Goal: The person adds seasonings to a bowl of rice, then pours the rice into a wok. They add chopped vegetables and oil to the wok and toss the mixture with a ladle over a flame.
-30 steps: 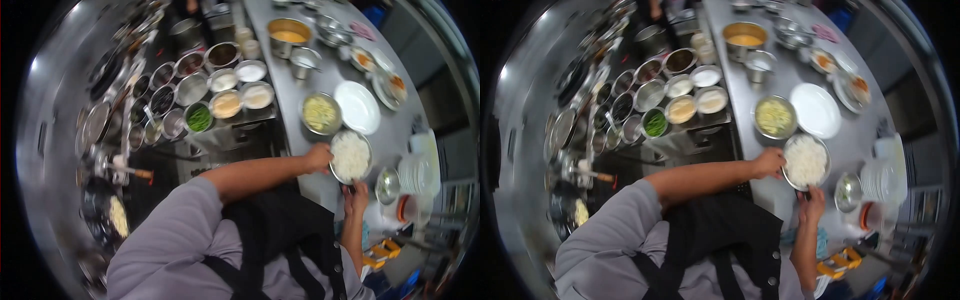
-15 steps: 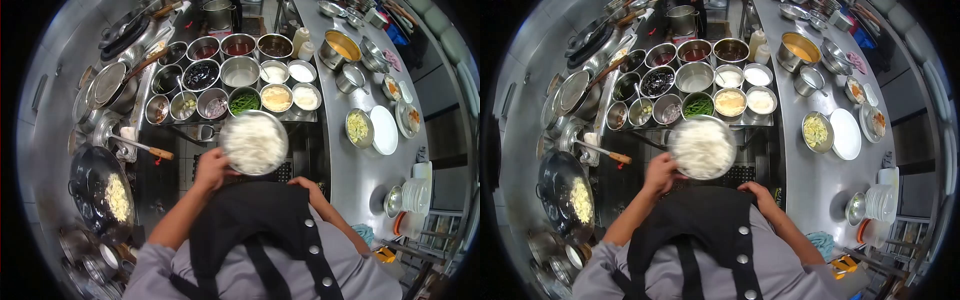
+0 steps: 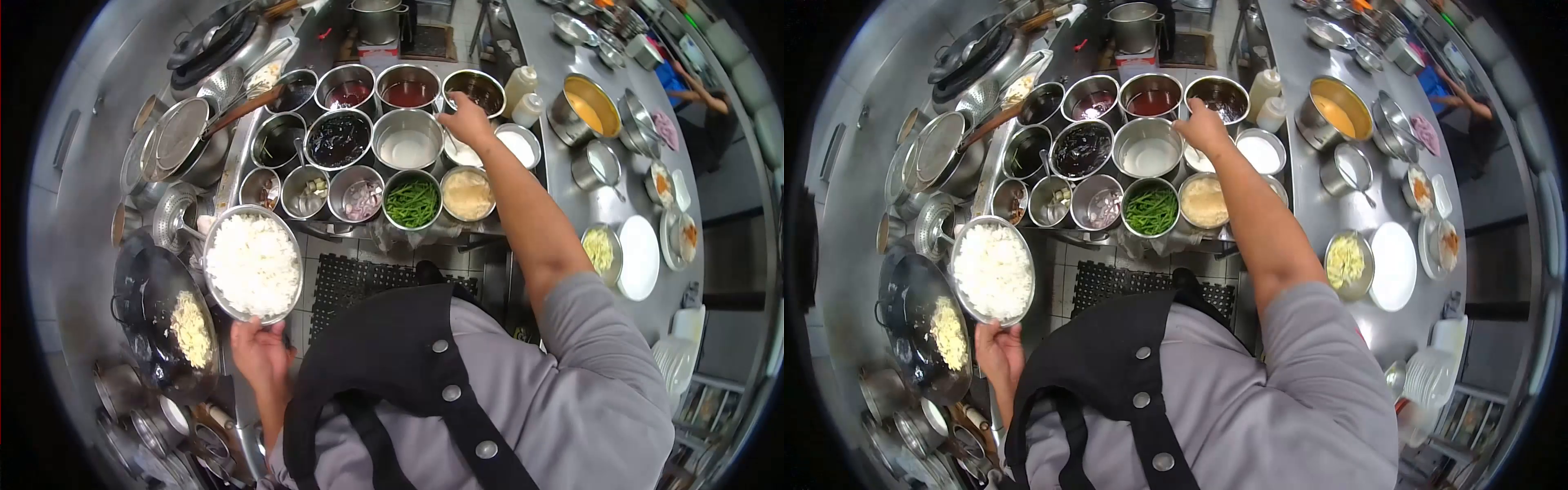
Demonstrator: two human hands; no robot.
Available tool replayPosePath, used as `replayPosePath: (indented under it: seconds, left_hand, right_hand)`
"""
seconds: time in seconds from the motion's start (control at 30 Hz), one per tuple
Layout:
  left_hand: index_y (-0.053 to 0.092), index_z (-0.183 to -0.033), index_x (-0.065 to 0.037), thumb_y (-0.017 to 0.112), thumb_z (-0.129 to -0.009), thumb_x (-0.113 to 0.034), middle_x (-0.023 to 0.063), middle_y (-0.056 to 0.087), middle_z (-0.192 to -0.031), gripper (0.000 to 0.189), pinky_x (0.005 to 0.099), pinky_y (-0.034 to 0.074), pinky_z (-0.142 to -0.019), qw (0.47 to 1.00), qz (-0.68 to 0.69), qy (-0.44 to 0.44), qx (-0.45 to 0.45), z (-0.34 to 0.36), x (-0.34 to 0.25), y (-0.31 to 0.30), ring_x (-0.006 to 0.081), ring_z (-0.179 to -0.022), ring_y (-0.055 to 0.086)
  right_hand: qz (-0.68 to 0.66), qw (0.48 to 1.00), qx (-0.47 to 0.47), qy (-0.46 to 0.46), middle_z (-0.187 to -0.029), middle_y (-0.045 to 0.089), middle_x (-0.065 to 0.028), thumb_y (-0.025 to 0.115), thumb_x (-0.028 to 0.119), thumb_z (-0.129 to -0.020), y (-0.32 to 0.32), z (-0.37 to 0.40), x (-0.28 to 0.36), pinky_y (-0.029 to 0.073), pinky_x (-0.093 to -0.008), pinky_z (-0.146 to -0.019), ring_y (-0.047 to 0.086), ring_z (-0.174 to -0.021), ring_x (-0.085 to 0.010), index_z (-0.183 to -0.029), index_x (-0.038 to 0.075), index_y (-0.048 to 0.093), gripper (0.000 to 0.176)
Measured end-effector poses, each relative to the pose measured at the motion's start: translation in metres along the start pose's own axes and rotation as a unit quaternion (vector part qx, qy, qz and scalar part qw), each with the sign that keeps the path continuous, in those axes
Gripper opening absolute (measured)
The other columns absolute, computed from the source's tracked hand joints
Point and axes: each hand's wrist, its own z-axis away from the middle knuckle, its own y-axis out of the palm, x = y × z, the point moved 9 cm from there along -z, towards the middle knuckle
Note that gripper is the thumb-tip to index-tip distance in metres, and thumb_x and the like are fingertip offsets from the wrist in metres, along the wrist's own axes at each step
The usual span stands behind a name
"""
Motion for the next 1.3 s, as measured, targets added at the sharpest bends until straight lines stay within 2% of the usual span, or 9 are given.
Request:
replayPosePath:
  seconds: [0.13, 0.2, 0.37, 0.43, 0.57, 0.67, 0.7, 0.8, 1.3]
  left_hand:
    - [0.056, -0.116, 0.001, 0.053, -0.091, -0.001, 0.0162, 0.066, -0.111, 0.026, 0.0374, 0.062, -0.07, 0.997, 0.026, -0.07, -0.034, 0.02, 0.052, 0.042, 0.0251, -0.092, 0.068]
    - [0.055, -0.118, 0.002, 0.053, -0.091, -0.001, 0.0165, 0.065, -0.111, 0.027, 0.037, 0.062, -0.07, 0.993, 0.026, -0.106, -0.036, 0.025, 0.069, 0.06, 0.0253, -0.093, 0.068]
    - [0.052, -0.124, 0.005, 0.052, -0.093, -0.004, 0.0188, 0.064, -0.117, 0.032, 0.0354, 0.061, -0.072, 0.994, -0.028, -0.106, 0.028, 0.012, 0.077, 0.107, 0.0264, -0.096, 0.069]
    - [0.05, -0.127, 0.006, 0.052, -0.094, -0.005, 0.0206, 0.064, -0.119, 0.035, 0.034, 0.061, -0.071, 0.995, -0.022, -0.092, 0.029, 0.005, 0.081, 0.122, 0.0271, -0.095, 0.069]
    - [0.052, -0.128, 0.002, 0.053, -0.093, -0.004, 0.0151, 0.064, -0.123, 0.036, 0.0317, 0.061, -0.071, 0.991, 0.0, -0.119, 0.053, -0.001, 0.095, 0.147, 0.0236, -0.097, 0.069]
    - [0.053, -0.128, 0.002, 0.053, -0.092, -0.004, 0.0154, 0.065, -0.121, 0.036, 0.0324, 0.062, -0.07, 0.983, -0.019, -0.163, 0.082, -0.008, 0.107, 0.153, 0.0239, -0.097, 0.069]
    - [0.053, -0.128, 0.002, 0.053, -0.092, -0.004, 0.0154, 0.065, -0.121, 0.036, 0.0324, 0.062, -0.07, 0.982, -0.021, -0.165, 0.089, -0.011, 0.109, 0.157, 0.0239, -0.097, 0.069]
    - [0.053, -0.127, 0.003, 0.053, -0.092, -0.005, 0.0153, 0.066, -0.118, 0.037, 0.0325, 0.062, -0.069, 0.977, -0.024, -0.171, 0.127, -0.014, 0.116, 0.175, 0.0235, -0.095, 0.069]
    - [0.056, -0.12, 0.004, 0.053, -0.091, -0.003, 0.0173, 0.067, -0.111, 0.03, 0.0361, 0.063, -0.071, 0.964, -0.046, -0.191, 0.181, -0.021, 0.112, 0.18, 0.0248, -0.088, 0.07]
  right_hand:
    - [-0.04, 0.968, 0.247, 0.01, -0.096, 0.072, -0.0217, 0.073, 0.026, -0.082, 0.061, -0.02, -0.026, 0.054, -0.0459, -0.083, 0.069, -0.093, -0.041, -0.11, 0.005, 0.068, 0.036]
    - [0.008, 0.967, 0.233, -0.106, -0.093, 0.071, -0.0211, 0.073, 0.025, -0.082, 0.026, -0.011, -0.016, 0.053, -0.0453, -0.078, 0.068, -0.089, -0.0406, -0.103, 0.004, 0.067, 0.03]
    - [-0.109, 0.967, 0.226, -0.038, -0.086, 0.069, -0.0188, 0.068, 0.015, -0.088, -0.05, 0.075, -0.066, 0.053, -0.0421, -0.072, 0.068, -0.082, -0.0356, -0.096, 0.001, 0.066, 0.016]
    - [-0.152, 0.979, 0.083, -0.106, -0.091, 0.069, -0.0172, 0.066, 0.008, -0.092, -0.097, 0.092, -0.061, 0.053, -0.0394, -0.071, 0.068, -0.083, -0.0319, -0.1, 0.001, 0.068, 0.011]
    - [-0.125, 0.981, 0.031, -0.146, -0.092, 0.071, -0.0122, 0.064, 0.0, -0.092, -0.149, 0.132, -0.033, 0.054, -0.0318, -0.075, 0.07, -0.083, -0.023, -0.101, 0.0, 0.069, 0.01]
    - [-0.141, 0.972, 0.086, -0.169, -0.093, 0.071, -0.0129, 0.065, -0.001, -0.091, -0.147, 0.165, -0.026, 0.054, -0.0324, -0.075, 0.069, -0.083, -0.0246, -0.101, 0.0, 0.069, 0.011]
    - [-0.133, 0.973, 0.106, -0.156, -0.096, 0.07, -0.0149, 0.064, 0.0, -0.089, -0.139, 0.172, -0.028, 0.054, -0.0401, -0.08, 0.067, -0.09, -0.0333, -0.104, 0.002, 0.069, 0.016]
    - [-0.116, 0.981, 0.036, -0.154, -0.096, 0.07, -0.0146, 0.066, 0.002, -0.088, -0.114, 0.183, -0.043, 0.053, -0.0404, -0.079, 0.067, -0.091, -0.033, -0.105, 0.002, 0.069, 0.017]
    - [-0.064, 0.985, 0.045, -0.151, -0.092, 0.068, -0.014, 0.066, 0.002, -0.088, -0.12, 0.207, -0.029, 0.054, -0.0403, -0.076, 0.066, -0.087, -0.032, -0.101, 0.001, 0.068, 0.013]
